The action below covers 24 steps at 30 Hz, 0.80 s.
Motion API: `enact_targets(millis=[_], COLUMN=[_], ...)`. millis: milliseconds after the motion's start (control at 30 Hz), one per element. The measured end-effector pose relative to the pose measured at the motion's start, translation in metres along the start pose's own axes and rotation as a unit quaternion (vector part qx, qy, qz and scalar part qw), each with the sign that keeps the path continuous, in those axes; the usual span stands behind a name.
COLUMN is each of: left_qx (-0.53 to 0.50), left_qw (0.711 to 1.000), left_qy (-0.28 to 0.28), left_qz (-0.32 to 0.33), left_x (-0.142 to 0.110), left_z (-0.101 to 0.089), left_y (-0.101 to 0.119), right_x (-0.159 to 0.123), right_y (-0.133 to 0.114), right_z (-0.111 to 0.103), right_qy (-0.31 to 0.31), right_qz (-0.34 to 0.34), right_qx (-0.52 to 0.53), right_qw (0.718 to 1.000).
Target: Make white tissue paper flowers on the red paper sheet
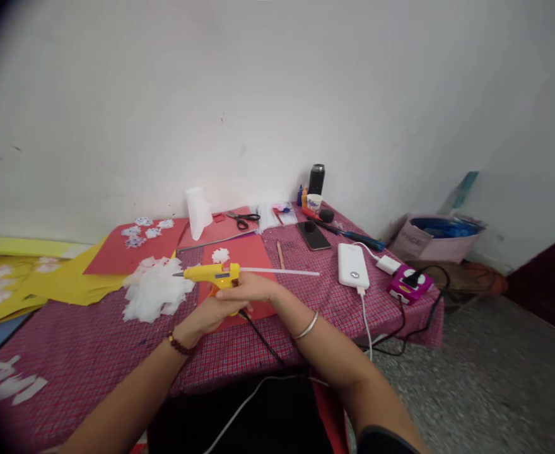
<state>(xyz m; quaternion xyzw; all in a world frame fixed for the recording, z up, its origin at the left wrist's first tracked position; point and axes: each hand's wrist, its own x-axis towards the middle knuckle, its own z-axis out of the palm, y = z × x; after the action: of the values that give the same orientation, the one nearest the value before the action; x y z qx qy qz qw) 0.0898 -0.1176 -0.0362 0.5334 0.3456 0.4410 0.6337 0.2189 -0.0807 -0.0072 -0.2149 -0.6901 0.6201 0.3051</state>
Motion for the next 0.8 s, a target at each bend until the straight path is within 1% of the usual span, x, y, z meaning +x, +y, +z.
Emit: enact_targets(millis=[33,100,200,267,333,400,467,533,600,633,700,733,800], left_qx=[-0.003,0.014,0.119,0.184,0.235,0.308,0.402,0.495,0.570,0.596,0.626,0.631,0.631], left_qw=[1.000,0.999,0.990,0.979,0.964,0.934,0.888,0.836,0.789,0.770,0.747,0.741,0.739], left_qy=[-0.014,-0.039,-0.068,-0.091,-0.121,-0.140,-0.134,-0.124,-0.126,-0.129,-0.134,-0.134,-0.134], left_qz=[-0.009,-0.015,-0.019,-0.011,0.036,0.115,0.180,0.199,0.190,0.185,0.183,0.186,0.195], left_x=[-0.003,-0.011,-0.025,-0.035,-0.041,-0.043,-0.041,-0.036,-0.030,-0.027,-0.023,-0.021,-0.020], left_z=[0.002,0.003,-0.002,-0.009,-0.017,-0.025,-0.033,-0.040,-0.049,-0.053,-0.062,-0.066,-0.074], left_y=[-0.001,-0.001,0.003,0.008,0.014,0.020,0.024,0.024,0.022,0.019,0.013,0.010,0.005], right_x=[-0.002,-0.006,-0.013,-0.017,-0.018,-0.017,-0.012,-0.004,0.007,0.012,0.022,0.026,0.031], right_y=[0.000,-0.002,-0.010,-0.018,-0.025,-0.029,-0.031,-0.030,-0.027,-0.026,-0.024,-0.023,-0.023], right_z=[0.001,-0.001,-0.016,-0.033,-0.048,-0.059,-0.064,-0.068,-0.075,-0.079,-0.090,-0.095,-0.104], right_qy=[0.003,0.032,0.108,0.165,0.192,0.196,0.194,0.199,0.216,0.230,0.261,0.273,0.286], right_qz=[0.007,0.014,0.041,0.070,0.114,0.155,0.183,0.196,0.199,0.197,0.193,0.191,0.191], right_qx=[0.009,0.044,0.075,0.027,-0.033,-0.092,-0.147,-0.189,-0.215,-0.229,-0.255,-0.267,-0.286], right_qw=[1.000,0.998,0.990,0.983,0.974,0.964,0.952,0.941,0.931,0.925,0.911,0.904,0.895])
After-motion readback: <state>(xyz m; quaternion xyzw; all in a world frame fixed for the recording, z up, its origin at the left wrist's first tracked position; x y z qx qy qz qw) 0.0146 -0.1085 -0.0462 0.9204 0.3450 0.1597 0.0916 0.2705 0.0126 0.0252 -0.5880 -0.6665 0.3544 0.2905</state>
